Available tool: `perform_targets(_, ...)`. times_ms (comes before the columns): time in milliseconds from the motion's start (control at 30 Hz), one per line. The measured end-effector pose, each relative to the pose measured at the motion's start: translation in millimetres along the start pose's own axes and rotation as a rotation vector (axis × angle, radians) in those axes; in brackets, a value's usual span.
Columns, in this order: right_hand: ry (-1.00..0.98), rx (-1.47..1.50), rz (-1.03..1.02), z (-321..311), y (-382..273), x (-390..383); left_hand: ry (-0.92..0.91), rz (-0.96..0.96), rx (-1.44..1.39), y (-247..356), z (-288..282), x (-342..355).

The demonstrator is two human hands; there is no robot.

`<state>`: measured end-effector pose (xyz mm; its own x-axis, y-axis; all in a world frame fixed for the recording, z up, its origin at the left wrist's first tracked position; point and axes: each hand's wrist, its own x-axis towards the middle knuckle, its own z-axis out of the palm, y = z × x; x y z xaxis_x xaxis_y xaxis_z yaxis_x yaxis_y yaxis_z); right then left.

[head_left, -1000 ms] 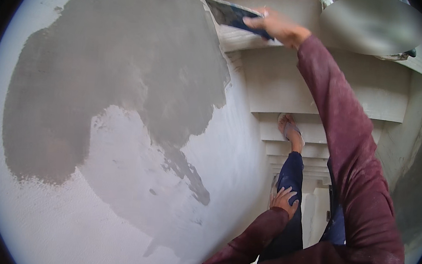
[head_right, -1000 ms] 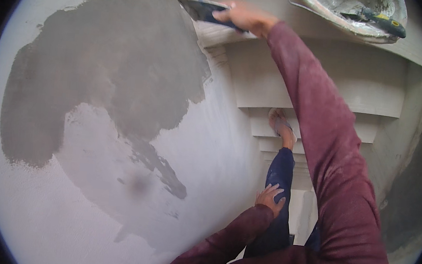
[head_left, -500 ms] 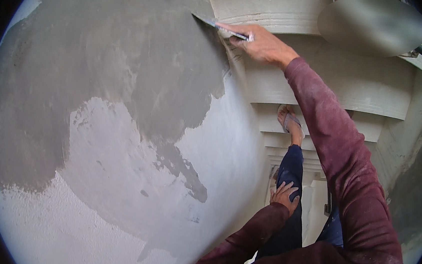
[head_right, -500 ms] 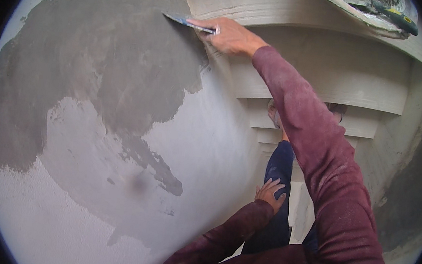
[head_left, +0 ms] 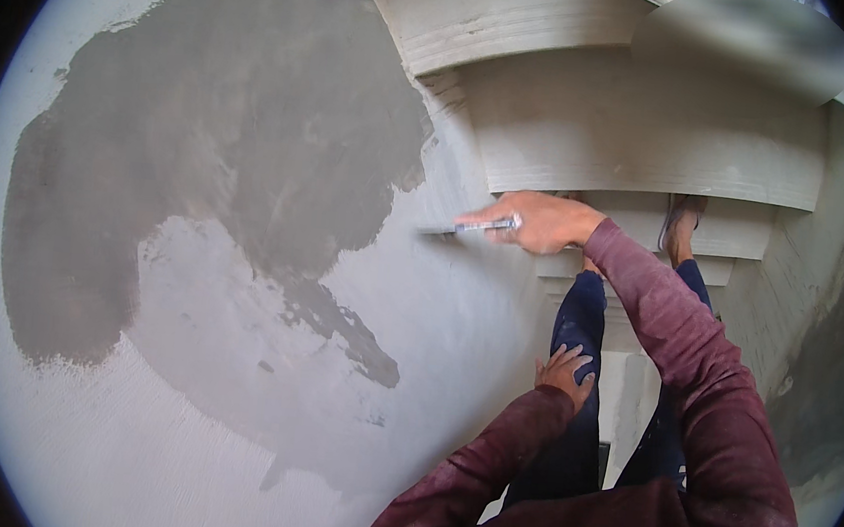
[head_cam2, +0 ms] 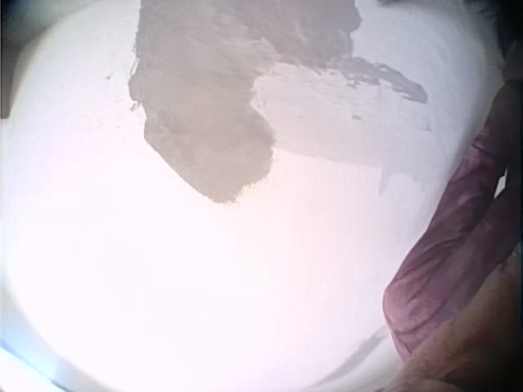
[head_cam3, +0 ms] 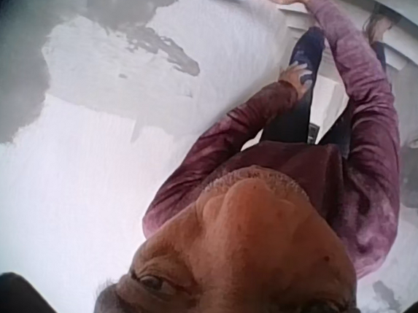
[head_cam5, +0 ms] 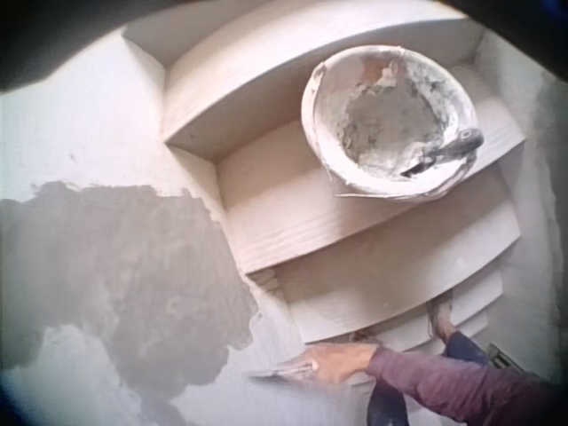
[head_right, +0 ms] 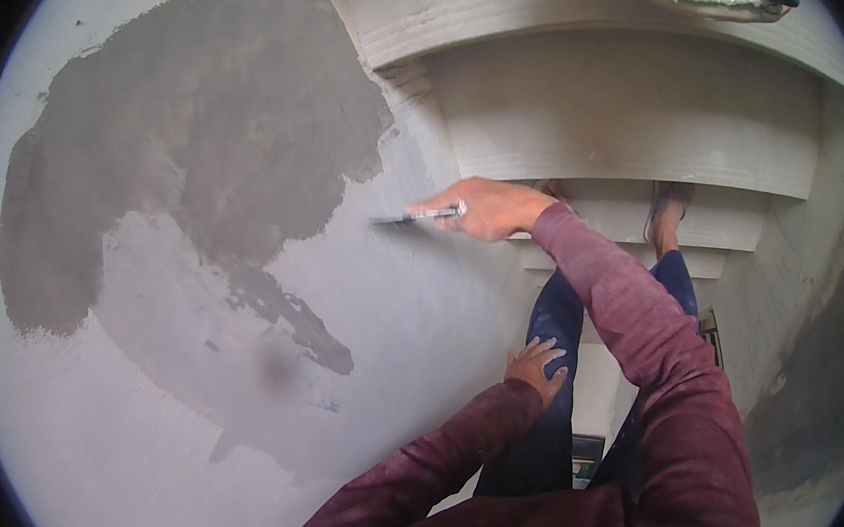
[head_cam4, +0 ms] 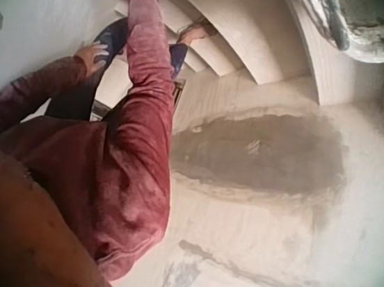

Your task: The person applies plaster to a curved wall beside a spiral staircase using a trowel and a bucket. They repeatedly scoop plaster from the bucket and spread it onto the wall surface, smoothing it with the trowel.

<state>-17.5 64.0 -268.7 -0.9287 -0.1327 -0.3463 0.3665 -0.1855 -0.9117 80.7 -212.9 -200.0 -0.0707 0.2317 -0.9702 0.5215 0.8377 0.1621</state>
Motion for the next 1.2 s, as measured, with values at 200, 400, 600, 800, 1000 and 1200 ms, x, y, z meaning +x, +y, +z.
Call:
perform_targets(200,0.591,-0.004,0.020,-123.9,-44.8,59.2,0.012,0.001,-0.002,1.5,1.3,-4.9)
perform_targets(400,0.456,-0.360,0.041,-150.8,-62.0,95.2,0.027,0.003,-0.047,-1.5,11.7,-4.0)
perform_targets(600,0.342,-0.102,-0.303,-11.8,-15.7,33.8,0.015,-0.011,-0.050,-0.5,11.6,-4.0)
perform_targets(800,0.016,0.241,-0.001,23.3,-25.3,-28.0,0.019,0.007,0.006,1.9,4.4,-1.4)
perform_targets(1000,0.569,0.401,-0.177,-57.8,-85.2,16.1,0.020,-0.029,0.010,5.0,-1.2,-7.8)
perform_targets(1200,0.758,0.149,-0.314,-38.7,-106.2,56.3,0.003,-0.028,-0.003,5.2,-4.5,-8.0)
